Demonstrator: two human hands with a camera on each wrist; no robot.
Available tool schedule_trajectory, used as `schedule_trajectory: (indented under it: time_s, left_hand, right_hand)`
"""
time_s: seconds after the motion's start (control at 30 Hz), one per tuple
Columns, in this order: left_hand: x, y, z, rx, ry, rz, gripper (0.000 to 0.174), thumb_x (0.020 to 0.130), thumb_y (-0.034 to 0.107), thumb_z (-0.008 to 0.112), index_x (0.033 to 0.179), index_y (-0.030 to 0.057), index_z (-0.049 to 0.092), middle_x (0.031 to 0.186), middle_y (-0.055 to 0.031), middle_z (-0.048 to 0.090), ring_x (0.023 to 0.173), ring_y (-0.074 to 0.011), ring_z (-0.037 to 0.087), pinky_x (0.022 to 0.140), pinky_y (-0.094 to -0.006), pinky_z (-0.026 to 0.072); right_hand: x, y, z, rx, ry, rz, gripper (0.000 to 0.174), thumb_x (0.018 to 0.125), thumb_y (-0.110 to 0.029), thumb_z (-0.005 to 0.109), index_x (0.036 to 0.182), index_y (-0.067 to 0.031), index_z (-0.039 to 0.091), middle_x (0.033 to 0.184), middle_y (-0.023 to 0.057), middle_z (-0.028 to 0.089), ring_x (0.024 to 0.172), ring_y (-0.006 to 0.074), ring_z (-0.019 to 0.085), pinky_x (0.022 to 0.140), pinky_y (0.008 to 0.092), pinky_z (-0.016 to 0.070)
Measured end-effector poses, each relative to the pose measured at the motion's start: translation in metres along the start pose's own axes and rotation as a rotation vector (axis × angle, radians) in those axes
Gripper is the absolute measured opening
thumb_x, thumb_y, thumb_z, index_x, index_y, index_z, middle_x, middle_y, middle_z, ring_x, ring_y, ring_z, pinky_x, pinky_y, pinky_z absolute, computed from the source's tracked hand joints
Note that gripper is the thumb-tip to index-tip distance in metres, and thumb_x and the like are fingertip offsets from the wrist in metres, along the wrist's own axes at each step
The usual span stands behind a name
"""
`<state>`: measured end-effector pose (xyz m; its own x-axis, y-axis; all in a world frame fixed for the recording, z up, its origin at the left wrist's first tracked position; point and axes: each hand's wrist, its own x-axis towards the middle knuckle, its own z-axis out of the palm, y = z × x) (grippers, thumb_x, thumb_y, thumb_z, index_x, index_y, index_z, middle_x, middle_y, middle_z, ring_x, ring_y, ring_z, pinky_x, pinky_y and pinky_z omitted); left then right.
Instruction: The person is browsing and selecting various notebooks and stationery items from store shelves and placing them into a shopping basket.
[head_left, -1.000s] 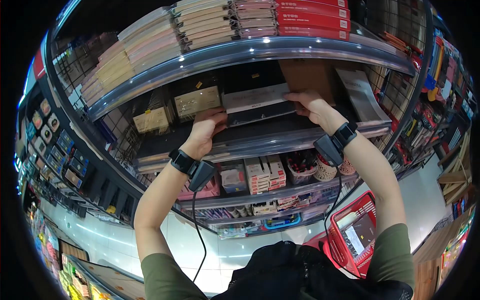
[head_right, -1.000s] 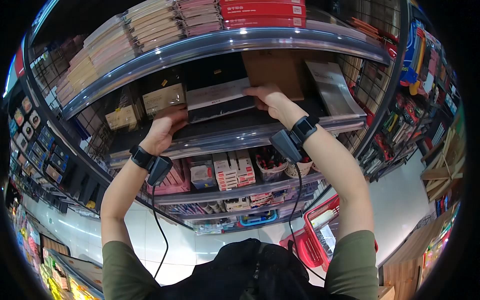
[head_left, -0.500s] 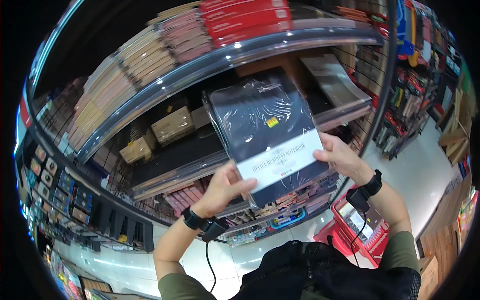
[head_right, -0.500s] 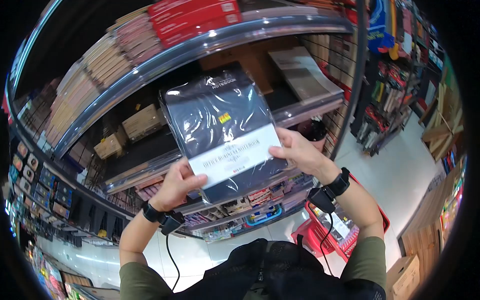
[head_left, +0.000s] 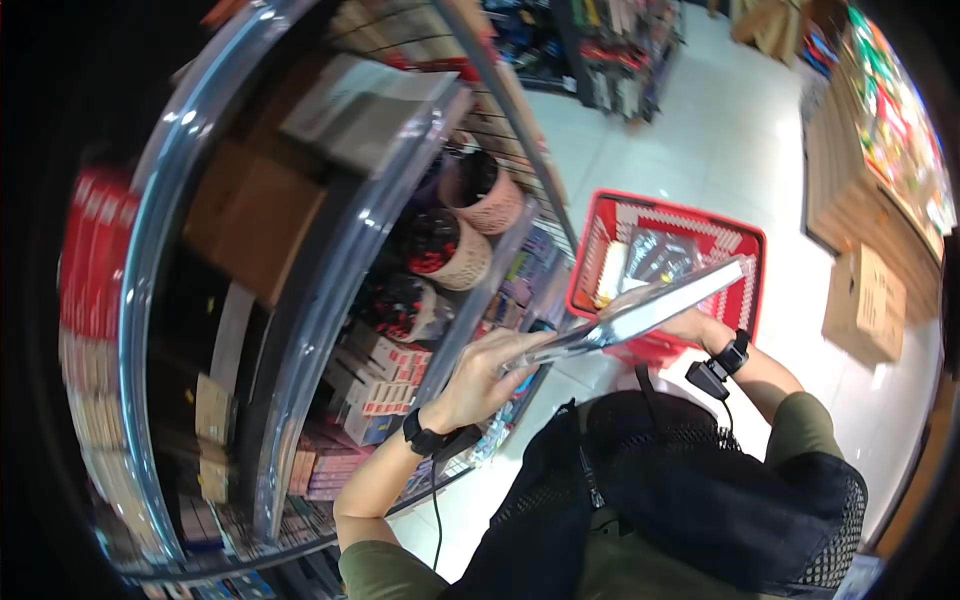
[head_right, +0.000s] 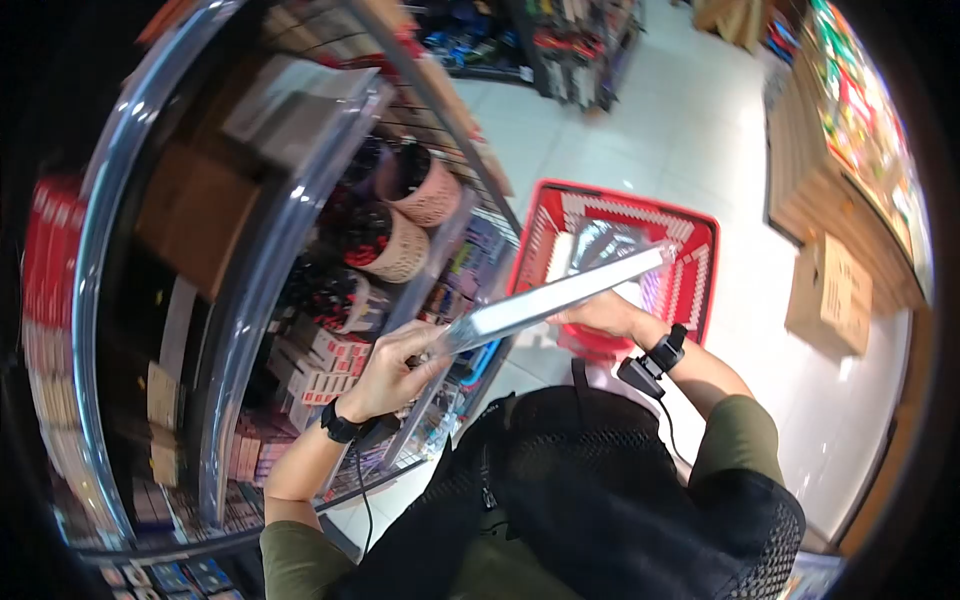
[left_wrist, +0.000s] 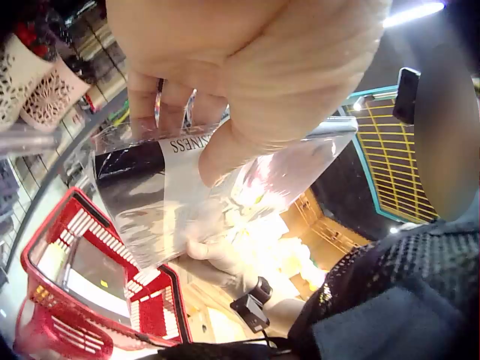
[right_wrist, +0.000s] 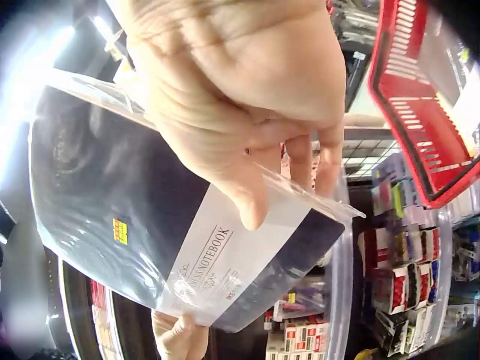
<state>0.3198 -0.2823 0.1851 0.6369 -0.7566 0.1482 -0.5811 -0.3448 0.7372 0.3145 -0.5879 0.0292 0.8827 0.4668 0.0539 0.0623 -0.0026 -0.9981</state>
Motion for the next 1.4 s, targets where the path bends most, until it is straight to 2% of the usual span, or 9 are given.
schedule_trajectory:
  time_s: [0.17, 0.37, 0.47, 0.63, 0.73, 0.83, 1.0, 1.07, 1.4]
  left_hand:
    - [0.051, -0.044, 0.062, -0.229, -0.151, -0.266, 0.022, 0.083, 0.005, 0.063, 0.103, -0.0024, 0.061, 0.101, -0.0116, 0.065, 0.093, -0.0178, 0.060, 0.084, -0.0337, 0.0453]
    - [0.088, -0.135, 0.158, -0.978, -0.373, -0.853, 0.033, 0.092, 0.013, 0.054, 0.123, 0.0017, 0.047, 0.119, -0.0046, 0.058, 0.108, -0.0123, 0.055, 0.093, -0.0266, 0.0438]
    - [0.101, -0.176, 0.206, -1.241, -0.438, -1.081, 0.036, 0.092, 0.013, 0.054, 0.126, 0.0039, 0.046, 0.118, -0.0045, 0.057, 0.106, -0.0141, 0.057, 0.092, -0.0279, 0.0455]
    - [0.133, -0.209, 0.241, -1.001, -0.262, -0.985, 0.029, 0.089, 0.007, 0.056, 0.117, 0.0039, 0.054, 0.104, -0.0023, 0.062, 0.089, -0.0101, 0.059, 0.077, -0.0260, 0.0483]
    - [0.160, -0.235, 0.245, -0.935, -0.129, -0.964, 0.029, 0.087, 0.004, 0.057, 0.116, 0.0030, 0.053, 0.094, -0.0034, 0.063, 0.078, -0.0096, 0.059, 0.066, -0.0244, 0.0483]
    - [0.169, -0.248, 0.251, -0.877, 0.054, -0.947, 0.030, 0.085, 0.000, 0.055, 0.115, 0.0035, 0.054, 0.082, -0.0031, 0.062, 0.068, -0.0102, 0.058, 0.056, -0.0238, 0.0456]
    - [0.111, -0.270, 0.260, -0.446, 0.000, -0.757, 0.024, 0.077, 0.003, 0.060, 0.101, 0.0038, 0.061, 0.079, -0.0024, 0.060, 0.071, -0.0088, 0.056, 0.061, -0.0233, 0.0470]
    - [0.094, -0.235, 0.231, -0.839, 0.022, -0.872, 0.012, 0.081, 0.011, 0.058, 0.091, 0.0073, 0.061, 0.074, -0.0006, 0.059, 0.067, -0.0097, 0.057, 0.055, -0.0262, 0.0477]
    - [-0.055, -0.184, 0.145, -0.207, 0.290, -0.680, 0.021, 0.082, 0.018, 0.056, 0.097, 0.0045, 0.062, 0.086, -0.0110, 0.067, 0.081, -0.0262, 0.065, 0.071, -0.0354, 0.0504]
  right_hand:
    - [-0.058, 0.021, -0.019, 0.180, 0.286, 0.513, 0.029, 0.075, -0.020, 0.075, 0.084, 0.0067, 0.068, 0.075, 0.0094, 0.068, 0.071, 0.0130, 0.061, 0.066, 0.0269, 0.0489]
    - [-0.105, 0.083, -0.033, 0.639, 0.464, 0.587, 0.034, 0.081, -0.016, 0.070, 0.107, 0.0033, 0.059, 0.090, 0.0051, 0.065, 0.060, 0.0064, 0.052, 0.053, 0.0195, 0.0430]
    - [-0.118, 0.128, -0.058, 0.659, 0.399, 0.716, 0.038, 0.085, -0.019, 0.066, 0.113, 0.0045, 0.056, 0.099, 0.0091, 0.064, 0.083, 0.0121, 0.060, 0.069, 0.0226, 0.0481]
    - [-0.109, 0.153, -0.074, 0.580, 0.547, 0.653, 0.036, 0.085, -0.016, 0.066, 0.113, 0.0031, 0.055, 0.105, 0.0103, 0.063, 0.092, 0.0156, 0.060, 0.079, 0.0283, 0.0495]
    - [-0.089, 0.173, -0.093, 0.647, 0.584, 0.735, 0.034, 0.085, -0.020, 0.067, 0.107, 0.0016, 0.054, 0.069, 0.0037, 0.059, 0.051, 0.0092, 0.053, 0.044, 0.0231, 0.0448]
    - [-0.069, 0.211, -0.105, 0.593, 0.584, 0.780, 0.038, 0.084, -0.023, 0.068, 0.108, 0.0043, 0.055, 0.088, 0.0063, 0.064, 0.068, 0.0083, 0.059, 0.055, 0.0243, 0.0480]
    - [-0.067, 0.264, -0.113, -0.534, 0.256, 0.730, 0.030, 0.072, -0.026, 0.059, 0.074, 0.0031, 0.064, 0.065, 0.0208, 0.062, 0.061, 0.0327, 0.062, 0.056, 0.0430, 0.0470]
    - [-0.077, 0.273, -0.119, -0.498, 0.261, 0.669, 0.020, 0.074, -0.019, 0.057, 0.076, 0.0003, 0.064, 0.060, 0.0158, 0.060, 0.060, 0.0277, 0.062, 0.055, 0.0399, 0.0477]
    - [0.019, 0.146, -0.081, -0.273, 0.446, 0.348, 0.004, 0.083, 0.000, 0.055, 0.086, -0.0003, 0.057, 0.068, 0.0031, 0.056, 0.058, 0.0102, 0.055, 0.049, 0.0226, 0.0472]
